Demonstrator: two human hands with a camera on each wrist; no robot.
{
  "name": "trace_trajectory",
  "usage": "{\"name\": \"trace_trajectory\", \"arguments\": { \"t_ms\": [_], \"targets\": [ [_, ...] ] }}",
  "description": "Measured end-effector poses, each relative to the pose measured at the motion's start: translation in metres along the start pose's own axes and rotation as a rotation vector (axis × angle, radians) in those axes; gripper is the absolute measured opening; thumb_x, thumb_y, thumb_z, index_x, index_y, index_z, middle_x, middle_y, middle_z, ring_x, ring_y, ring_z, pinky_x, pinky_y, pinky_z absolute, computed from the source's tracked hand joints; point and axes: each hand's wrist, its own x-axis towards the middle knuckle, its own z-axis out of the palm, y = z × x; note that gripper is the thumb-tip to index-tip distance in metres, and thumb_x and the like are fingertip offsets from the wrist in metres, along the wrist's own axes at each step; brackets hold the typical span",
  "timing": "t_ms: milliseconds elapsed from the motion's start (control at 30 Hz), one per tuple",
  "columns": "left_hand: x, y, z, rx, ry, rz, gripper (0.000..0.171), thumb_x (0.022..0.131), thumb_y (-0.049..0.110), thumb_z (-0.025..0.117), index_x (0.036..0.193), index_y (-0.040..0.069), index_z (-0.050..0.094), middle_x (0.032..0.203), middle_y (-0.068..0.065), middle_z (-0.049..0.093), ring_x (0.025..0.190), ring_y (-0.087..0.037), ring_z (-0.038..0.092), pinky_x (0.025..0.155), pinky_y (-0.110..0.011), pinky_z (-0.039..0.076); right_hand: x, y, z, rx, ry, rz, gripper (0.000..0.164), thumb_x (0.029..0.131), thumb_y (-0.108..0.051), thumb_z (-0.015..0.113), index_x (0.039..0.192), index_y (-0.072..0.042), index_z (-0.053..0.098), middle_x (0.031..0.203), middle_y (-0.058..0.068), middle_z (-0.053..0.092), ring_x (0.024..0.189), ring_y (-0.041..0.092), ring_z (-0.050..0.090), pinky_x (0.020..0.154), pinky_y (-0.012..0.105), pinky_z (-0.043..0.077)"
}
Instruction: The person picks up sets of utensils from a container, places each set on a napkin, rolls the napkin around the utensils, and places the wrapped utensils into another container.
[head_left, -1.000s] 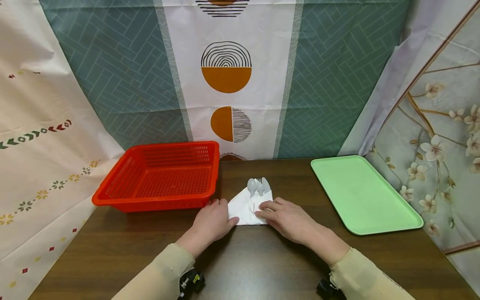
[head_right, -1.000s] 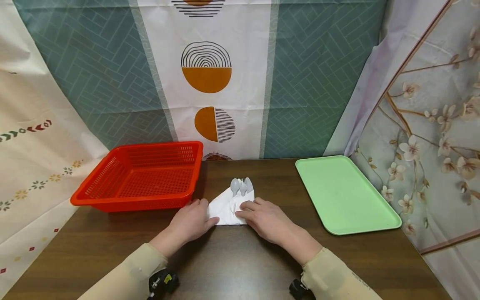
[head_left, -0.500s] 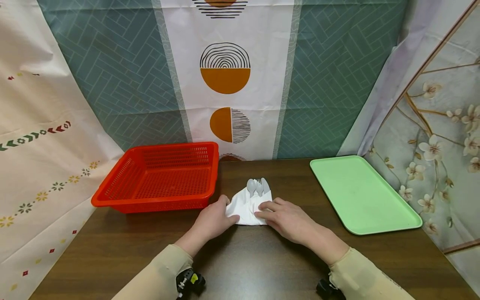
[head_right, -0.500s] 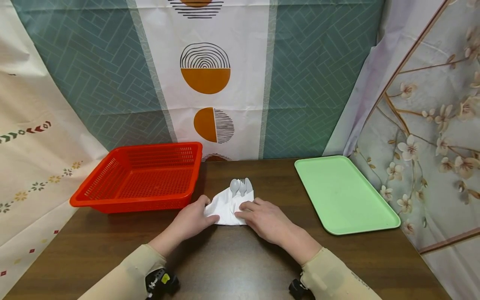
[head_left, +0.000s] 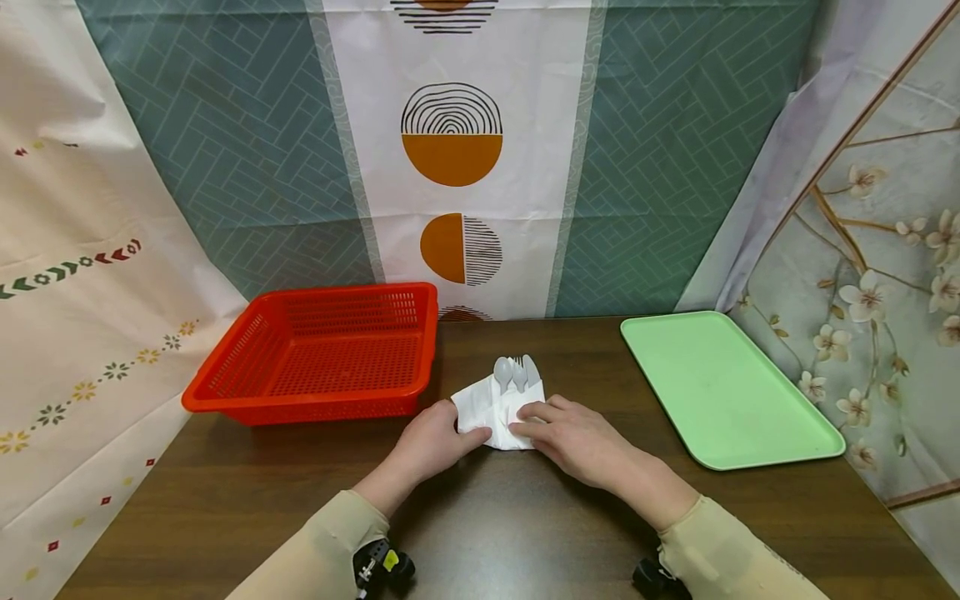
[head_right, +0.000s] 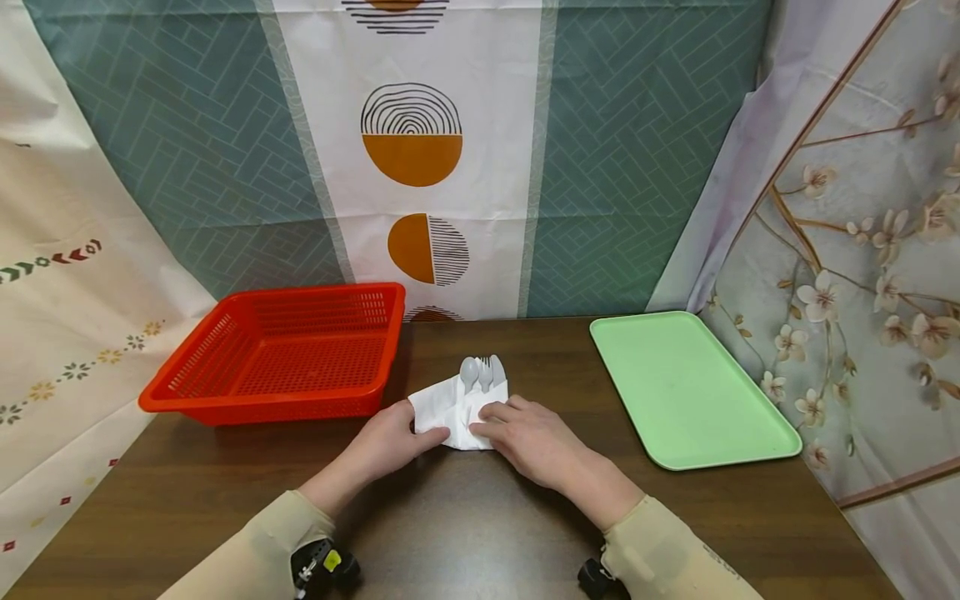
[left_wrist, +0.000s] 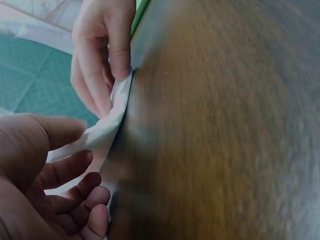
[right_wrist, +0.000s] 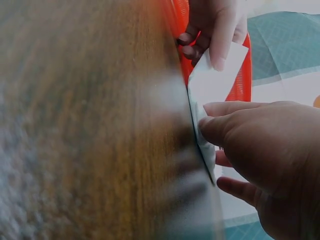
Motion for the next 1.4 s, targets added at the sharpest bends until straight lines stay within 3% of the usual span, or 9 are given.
{"name": "trace_trajectory", "arguments": {
  "t_ms": [167, 233, 333, 467, 600, 800, 1033, 1200, 1400],
  "targets": [
    [0.017, -0.028, 0.029, 0.038, 0.034, 0.050, 0.034, 0.097, 0.041, 0.072, 0.084, 0.010, 0.065, 0.072, -0.002, 0.055, 0.062, -0.022, 0.047, 0.055, -0.038, 0.040, -0.001, 0.000, -0.002, 0.009, -0.026, 0.005, 0.036, 0.102, -0.011, 0.079, 0.136, -0.024, 0.079, 0.136, -0.002, 0.071, 0.109, 0.022, 0.065, 0.089, 0.037, 0.058],
    [0.018, -0.028, 0.031, 0.028, 0.040, 0.056, 0.032, 0.096, 0.036, 0.070, 0.081, 0.009, 0.063, 0.071, -0.004, 0.054, 0.061, -0.024, 0.046, 0.055, -0.039, 0.040, -0.003, 0.000, -0.004, 0.016, -0.045, 0.005, 0.036, 0.103, -0.011, 0.078, 0.137, -0.023, 0.079, 0.139, -0.001, 0.071, 0.114, 0.022, 0.066, 0.093, 0.038, 0.058],
    [0.012, -0.019, 0.025, 0.020, 0.042, 0.061, 0.030, 0.095, 0.032, 0.067, 0.078, 0.008, 0.060, 0.070, -0.004, 0.052, 0.061, -0.024, 0.045, 0.056, -0.039, 0.040, -0.006, 0.002, -0.007, 0.028, -0.059, -0.001, 0.037, 0.103, -0.010, 0.077, 0.137, -0.023, 0.079, 0.143, 0.000, 0.071, 0.119, 0.022, 0.066, 0.098, 0.039, 0.058],
    [-0.002, 0.009, 0.006, -0.017, 0.019, 0.043, 0.026, 0.094, 0.026, 0.069, 0.079, 0.007, 0.060, 0.070, -0.005, 0.053, 0.063, -0.024, 0.046, 0.058, -0.038, 0.041, -0.008, 0.006, -0.008, 0.043, -0.049, -0.020, 0.038, 0.103, -0.010, 0.078, 0.140, -0.022, 0.078, 0.146, -0.002, 0.071, 0.121, 0.019, 0.066, 0.101, 0.039, 0.057],
    [-0.006, 0.025, -0.002, -0.057, -0.009, 0.049, 0.017, 0.096, 0.024, 0.072, 0.093, 0.007, 0.070, 0.082, -0.002, 0.063, 0.072, -0.021, 0.053, 0.066, -0.036, 0.046, -0.008, 0.008, -0.007, 0.051, -0.042, -0.028, 0.039, 0.104, -0.010, 0.077, 0.142, -0.021, 0.076, 0.148, -0.003, 0.070, 0.121, 0.018, 0.065, 0.101, 0.038, 0.056],
    [-0.002, 0.032, -0.001, -0.073, -0.019, 0.086, 0.019, 0.099, 0.023, 0.074, 0.111, 0.010, 0.077, 0.100, -0.001, 0.071, 0.085, -0.020, 0.059, 0.079, -0.038, 0.051, -0.007, 0.007, -0.005, 0.046, -0.042, -0.028, 0.040, 0.104, -0.010, 0.077, 0.142, -0.020, 0.076, 0.149, -0.002, 0.070, 0.117, 0.019, 0.064, 0.098, 0.037, 0.056],
    [0.000, 0.036, 0.002, -0.114, -0.017, 0.113, 0.009, 0.099, 0.019, 0.074, 0.095, 0.013, 0.069, 0.081, 0.002, 0.060, 0.076, -0.018, 0.054, 0.069, -0.033, 0.045, -0.008, 0.006, -0.001, 0.048, 0.014, 0.007, 0.031, 0.101, -0.009, 0.081, 0.131, -0.018, 0.079, 0.136, -0.001, 0.070, 0.115, 0.019, 0.068, 0.095, 0.039, 0.060],
    [0.003, 0.038, 0.005, -0.132, -0.027, 0.108, 0.010, 0.100, 0.018, 0.075, 0.097, 0.014, 0.067, 0.080, 0.002, 0.059, 0.075, -0.018, 0.054, 0.068, -0.032, 0.045, -0.009, 0.003, -0.003, 0.039, 0.040, 0.034, 0.022, 0.096, -0.008, 0.085, 0.117, -0.015, 0.079, 0.122, -0.005, 0.072, 0.110, 0.016, 0.070, 0.093, 0.038, 0.061],
    [0.005, 0.041, 0.008, -0.109, 0.006, 0.140, 0.011, 0.098, 0.016, 0.076, 0.093, 0.014, 0.066, 0.077, 0.003, 0.057, 0.072, -0.017, 0.053, 0.066, -0.031, 0.044, -0.014, -0.004, -0.008, -0.038, 0.004, 0.008, 0.028, 0.095, -0.011, 0.087, 0.123, -0.010, 0.082, 0.127, 0.002, 0.077, 0.119, 0.023, 0.072, 0.104, 0.043, 0.058]
  ]
}}
